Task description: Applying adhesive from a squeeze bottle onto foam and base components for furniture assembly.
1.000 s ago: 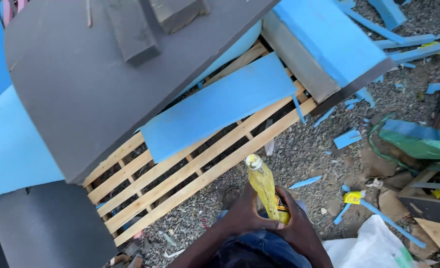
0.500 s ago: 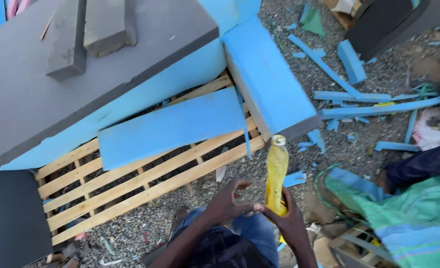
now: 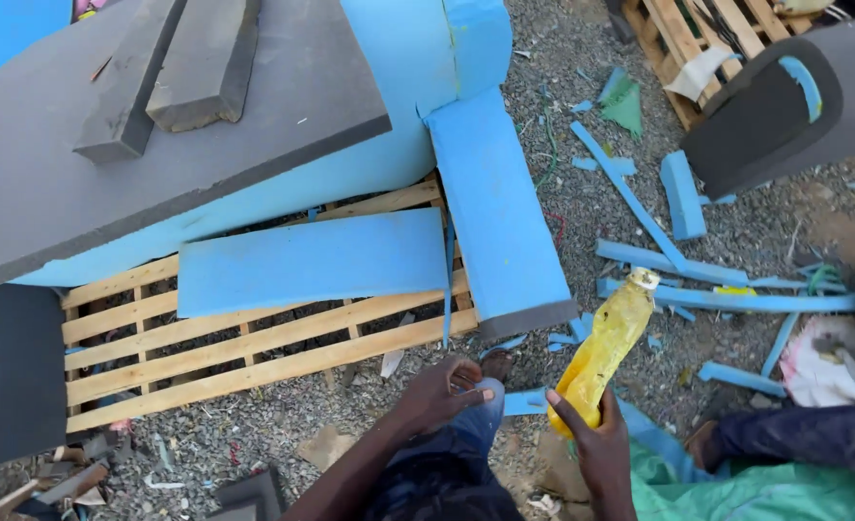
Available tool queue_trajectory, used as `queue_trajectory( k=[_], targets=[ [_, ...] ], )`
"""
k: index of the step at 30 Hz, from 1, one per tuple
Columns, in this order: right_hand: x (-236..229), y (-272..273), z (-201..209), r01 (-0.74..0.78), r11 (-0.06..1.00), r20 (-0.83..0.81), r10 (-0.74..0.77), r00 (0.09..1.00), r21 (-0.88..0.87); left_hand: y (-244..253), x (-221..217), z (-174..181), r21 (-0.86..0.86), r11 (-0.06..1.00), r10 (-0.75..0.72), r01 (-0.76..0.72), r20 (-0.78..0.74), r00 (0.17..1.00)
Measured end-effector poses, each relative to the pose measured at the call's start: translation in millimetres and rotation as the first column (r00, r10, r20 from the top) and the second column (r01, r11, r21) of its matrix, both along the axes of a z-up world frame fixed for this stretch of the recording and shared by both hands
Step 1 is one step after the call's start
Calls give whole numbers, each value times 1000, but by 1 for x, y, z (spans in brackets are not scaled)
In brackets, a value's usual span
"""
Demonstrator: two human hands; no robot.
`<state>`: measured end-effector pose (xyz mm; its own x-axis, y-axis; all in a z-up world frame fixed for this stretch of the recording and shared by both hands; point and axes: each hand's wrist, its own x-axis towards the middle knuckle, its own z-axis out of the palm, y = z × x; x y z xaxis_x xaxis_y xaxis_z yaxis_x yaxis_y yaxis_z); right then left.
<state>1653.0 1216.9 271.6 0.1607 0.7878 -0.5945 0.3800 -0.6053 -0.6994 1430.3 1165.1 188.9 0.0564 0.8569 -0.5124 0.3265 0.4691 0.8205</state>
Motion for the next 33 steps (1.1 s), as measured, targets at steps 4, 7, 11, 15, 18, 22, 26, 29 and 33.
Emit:
queue_trajectory(
  k=[4,7,11,15,18,22,26,29,33],
  targets=[
    [9,52,12,-94,983,50,103,993,-160,43,48,-32,-74,997,-2,2,3,1000],
    [11,94,43,-118,954,18,128,992,-276,72,72,2,-85,993,80,-78,30,996],
    [19,154,71,-276,918,79,310,948,-286,112,81,27,-62,991,125,-119,111,986],
    [12,208,85,-303,901,139,358,923,-312,137,94,17,-85,964,256,-254,14,967],
    [12,239,84,-351,876,103,403,910,-330,149,115,-7,-130,940,318,-316,-3,948],
    [29,284,48,-440,810,36,490,871,-389,180,144,-12,-232,904,373,-360,11,928],
    [59,338,24,-560,717,-20,608,793,-415,229,188,-35,-181,862,458,-473,-122,881],
    [83,402,9,-569,701,-35,617,786,-430,290,209,-53,-214,806,517,-551,-197,833],
    [139,494,-18,-544,779,106,598,795,-313,361,237,-36,-64,850,511,-523,-145,847]
  ],
)
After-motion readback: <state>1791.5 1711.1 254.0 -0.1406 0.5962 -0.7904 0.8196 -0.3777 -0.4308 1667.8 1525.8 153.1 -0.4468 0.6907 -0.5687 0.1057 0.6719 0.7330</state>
